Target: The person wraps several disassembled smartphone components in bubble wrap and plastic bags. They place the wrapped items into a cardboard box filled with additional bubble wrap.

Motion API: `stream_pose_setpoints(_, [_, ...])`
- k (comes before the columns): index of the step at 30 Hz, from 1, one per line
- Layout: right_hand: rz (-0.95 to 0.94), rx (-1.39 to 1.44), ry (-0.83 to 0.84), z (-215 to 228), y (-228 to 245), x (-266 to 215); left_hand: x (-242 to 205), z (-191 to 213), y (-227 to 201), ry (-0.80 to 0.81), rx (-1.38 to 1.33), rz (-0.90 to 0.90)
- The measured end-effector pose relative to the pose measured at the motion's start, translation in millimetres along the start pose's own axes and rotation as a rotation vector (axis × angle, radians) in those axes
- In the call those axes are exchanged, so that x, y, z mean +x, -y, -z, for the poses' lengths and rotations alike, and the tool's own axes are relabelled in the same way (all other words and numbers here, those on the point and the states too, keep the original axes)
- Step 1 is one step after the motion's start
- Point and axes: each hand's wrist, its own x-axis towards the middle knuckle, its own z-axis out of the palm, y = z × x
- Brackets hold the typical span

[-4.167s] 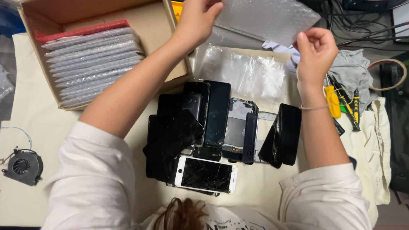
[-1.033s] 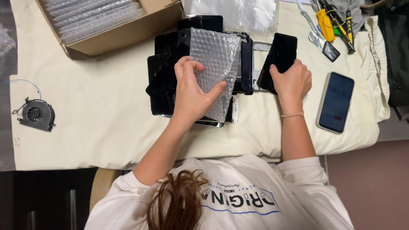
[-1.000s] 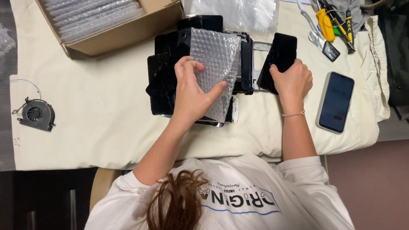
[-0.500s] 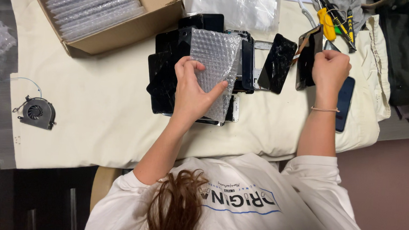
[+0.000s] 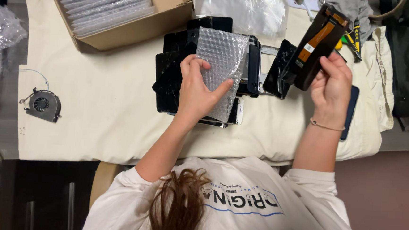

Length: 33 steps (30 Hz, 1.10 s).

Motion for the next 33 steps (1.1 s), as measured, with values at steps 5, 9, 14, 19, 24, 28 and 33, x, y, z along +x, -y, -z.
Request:
stream_pose_setpoints(5, [0.025,-0.034,0.078,-33.3,-31.5,-35.8,-4.8,-4.4,2.8,-0.080,-0.141,-0.085])
stream_pose_setpoints(9, [0.161,-0.070,0.100,-60.4,-48.4,-73.0,-6.0,-5.9,3.2,-0.116,-0.144,-0.103])
stream_pose_setpoints(14, [0.180,-0.094,0.111,-73.6,-73.0,-76.2,-0.6,-12.0,11.4,-0.151,-0.128,-0.156])
stream_pose_setpoints(19, [0.138,-0.135,-0.002,-48.9,-94.6,-51.2,12.3,-26.0,33.7,-0.261,0.025,-0.199])
stream_pose_setpoints(24, [0.123,-0.201,-0.094,-10.0,-111.6,-27.5,8.4,-53.5,27.7,-0.336,0.340,-0.349])
stream_pose_setpoints(28, [0.008,-0.139,-0.135,0.1,-106.6,-22.8,11.8,-88.3,22.1,-0.291,0.454,-0.366])
stream_pose_setpoints(33, [-0.025,-0.130,-0.223,-23.2,-70.7,-52.7,25.7,-106.6,18.4,-0.193,1.084,-0.150])
